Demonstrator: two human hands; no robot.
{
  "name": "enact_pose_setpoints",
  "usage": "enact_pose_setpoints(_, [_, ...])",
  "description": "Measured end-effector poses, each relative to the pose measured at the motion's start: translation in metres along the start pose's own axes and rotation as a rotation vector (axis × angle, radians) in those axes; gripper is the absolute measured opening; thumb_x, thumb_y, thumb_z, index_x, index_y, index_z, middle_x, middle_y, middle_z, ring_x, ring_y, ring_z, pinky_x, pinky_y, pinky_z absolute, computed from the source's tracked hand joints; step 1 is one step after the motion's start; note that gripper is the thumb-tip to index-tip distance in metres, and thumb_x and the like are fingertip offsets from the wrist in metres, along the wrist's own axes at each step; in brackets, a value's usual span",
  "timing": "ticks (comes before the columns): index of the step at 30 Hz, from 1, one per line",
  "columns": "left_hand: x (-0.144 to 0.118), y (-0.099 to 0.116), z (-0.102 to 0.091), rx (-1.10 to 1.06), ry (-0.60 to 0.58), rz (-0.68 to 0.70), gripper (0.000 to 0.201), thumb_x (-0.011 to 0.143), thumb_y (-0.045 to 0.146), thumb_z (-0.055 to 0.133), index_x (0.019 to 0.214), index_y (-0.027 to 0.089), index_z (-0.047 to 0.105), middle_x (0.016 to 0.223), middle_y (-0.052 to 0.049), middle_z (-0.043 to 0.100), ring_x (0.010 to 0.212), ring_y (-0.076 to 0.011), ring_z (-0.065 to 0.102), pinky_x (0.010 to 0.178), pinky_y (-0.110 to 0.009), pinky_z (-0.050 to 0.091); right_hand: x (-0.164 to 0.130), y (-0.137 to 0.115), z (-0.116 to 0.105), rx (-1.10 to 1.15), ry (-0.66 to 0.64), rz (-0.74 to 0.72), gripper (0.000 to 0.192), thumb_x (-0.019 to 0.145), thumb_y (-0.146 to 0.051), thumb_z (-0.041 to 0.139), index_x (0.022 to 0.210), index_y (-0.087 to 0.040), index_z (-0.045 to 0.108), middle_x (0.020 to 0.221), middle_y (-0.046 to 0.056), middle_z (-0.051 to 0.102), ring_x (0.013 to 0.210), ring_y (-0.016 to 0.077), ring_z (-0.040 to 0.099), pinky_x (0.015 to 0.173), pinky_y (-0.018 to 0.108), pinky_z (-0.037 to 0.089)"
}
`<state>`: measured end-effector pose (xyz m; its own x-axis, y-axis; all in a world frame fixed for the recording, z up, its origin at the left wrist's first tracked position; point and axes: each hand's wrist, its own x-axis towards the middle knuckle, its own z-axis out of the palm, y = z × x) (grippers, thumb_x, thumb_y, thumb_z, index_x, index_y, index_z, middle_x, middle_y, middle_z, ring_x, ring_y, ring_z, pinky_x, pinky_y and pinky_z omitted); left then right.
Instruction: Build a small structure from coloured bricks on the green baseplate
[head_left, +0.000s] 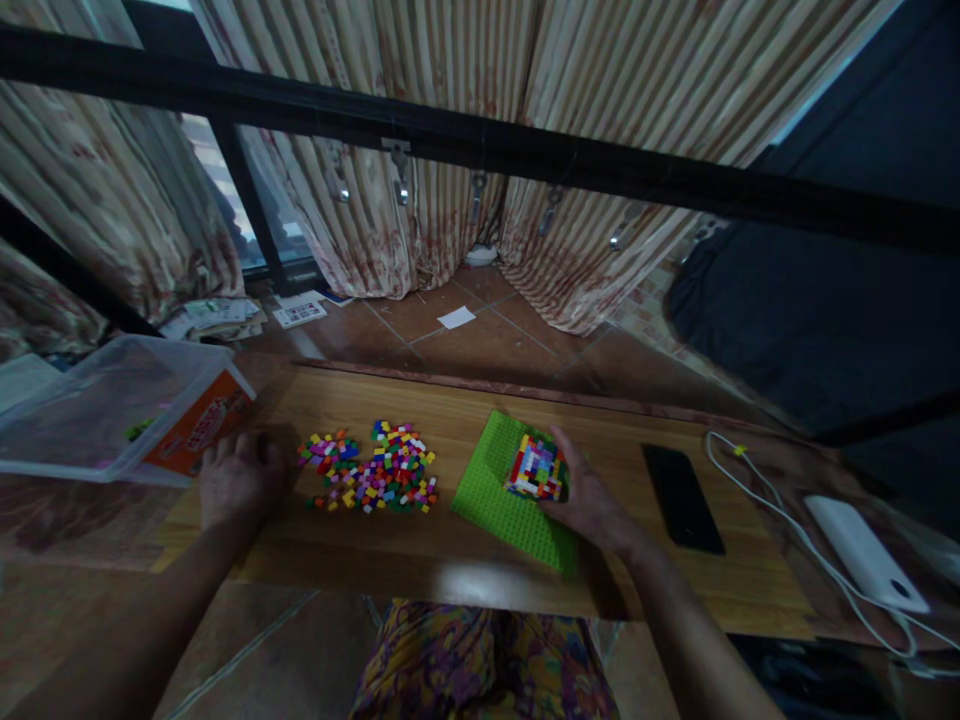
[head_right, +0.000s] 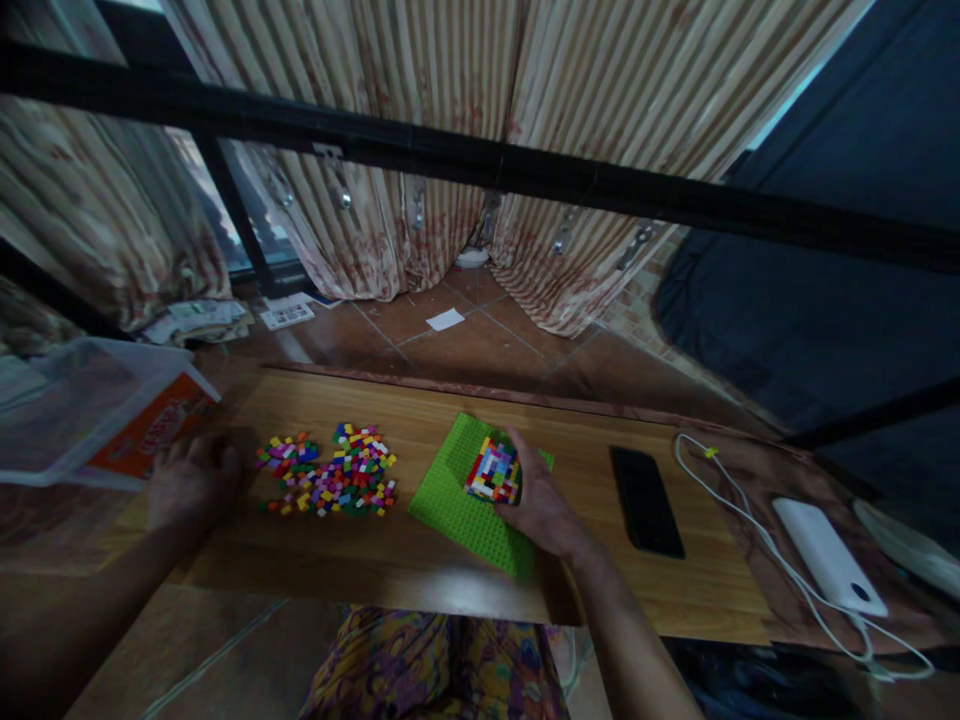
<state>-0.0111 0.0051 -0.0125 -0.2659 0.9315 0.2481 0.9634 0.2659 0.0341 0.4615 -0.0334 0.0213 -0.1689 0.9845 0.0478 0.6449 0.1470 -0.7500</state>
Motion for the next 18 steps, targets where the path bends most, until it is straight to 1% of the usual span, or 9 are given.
enact_pose_setpoints(2, [0.0,-0.001,0.001,-0.006,-0.012,-0.018,0.045,0.089,0.036,0.031,0.111,0.009,0.06,0.112,-0.02,0.061,0.108,-0.0338,0.051,0.095,-0.044,0.038,0.002,0.001,-0.009,0.018,-0.034,-0.022,0.1,0.064,-0.019,0.073,0.15,-0.026,0.021,0.149,0.01,0.038,0.134,0.0277,0.041,0.11,0.047,0.031])
enact_pose_setpoints(5, [-0.001,-0.001,0.002,-0.028,-0.007,-0.026,0.045,0.09,0.036,0.031,0.111,0.008,0.06,0.113,-0.02,0.06,0.109,-0.0335,0.05,0.096,-0.043,0.037,0.005,0.004,-0.022,0.034,-0.122,-0.03,0.098,0.066,-0.019,0.072,0.15,-0.028,0.022,0.151,0.009,0.036,0.136,0.0274,0.039,0.111,0.048,0.03])
enact_pose_setpoints(7, [-0.001,-0.001,0.002,-0.039,-0.005,-0.023,0.044,0.09,0.036,0.032,0.111,0.008,0.06,0.113,-0.021,0.06,0.109,-0.0329,0.05,0.095,-0.043,0.037,0.006,0.005,-0.025,0.039,-0.177,-0.038,0.096,0.067,-0.021,0.072,0.149,-0.029,0.023,0.153,0.008,0.033,0.138,0.0278,0.035,0.112,0.049,0.027])
enact_pose_setpoints(10, [-0.002,0.0,0.001,-0.051,-0.004,-0.018,0.041,0.089,0.033,0.035,0.11,0.008,0.06,0.112,-0.02,0.06,0.11,-0.0326,0.051,0.094,-0.044,0.038,0.007,0.003,-0.021,0.058,-0.226,-0.062,0.096,0.07,-0.025,0.072,0.15,-0.03,0.02,0.155,0.007,0.029,0.14,0.028,0.032,0.113,0.05,0.027])
enact_pose_setpoints(13, [-0.002,0.001,0.003,-0.055,0.023,-0.024,0.039,0.088,0.032,0.037,0.109,0.01,0.061,0.111,-0.019,0.061,0.109,-0.0322,0.052,0.094,-0.044,0.038,0.008,0.001,-0.012,0.047,-0.236,-0.07,0.095,0.073,-0.027,0.07,0.151,-0.031,0.016,0.154,0.008,0.029,0.14,0.0283,0.031,0.112,0.051,0.028])
enact_pose_setpoints(18, [-0.002,-0.001,0.011,-0.087,0.087,-0.044,0.035,0.085,0.031,0.04,0.107,0.014,0.061,0.109,-0.016,0.062,0.105,-0.032,0.053,0.094,-0.045,0.04,0.007,0.001,-0.011,-0.058,-0.274,-0.111,0.092,0.077,-0.027,0.065,0.152,-0.028,0.011,0.153,0.011,0.029,0.138,0.0289,0.033,0.112,0.052,0.027])
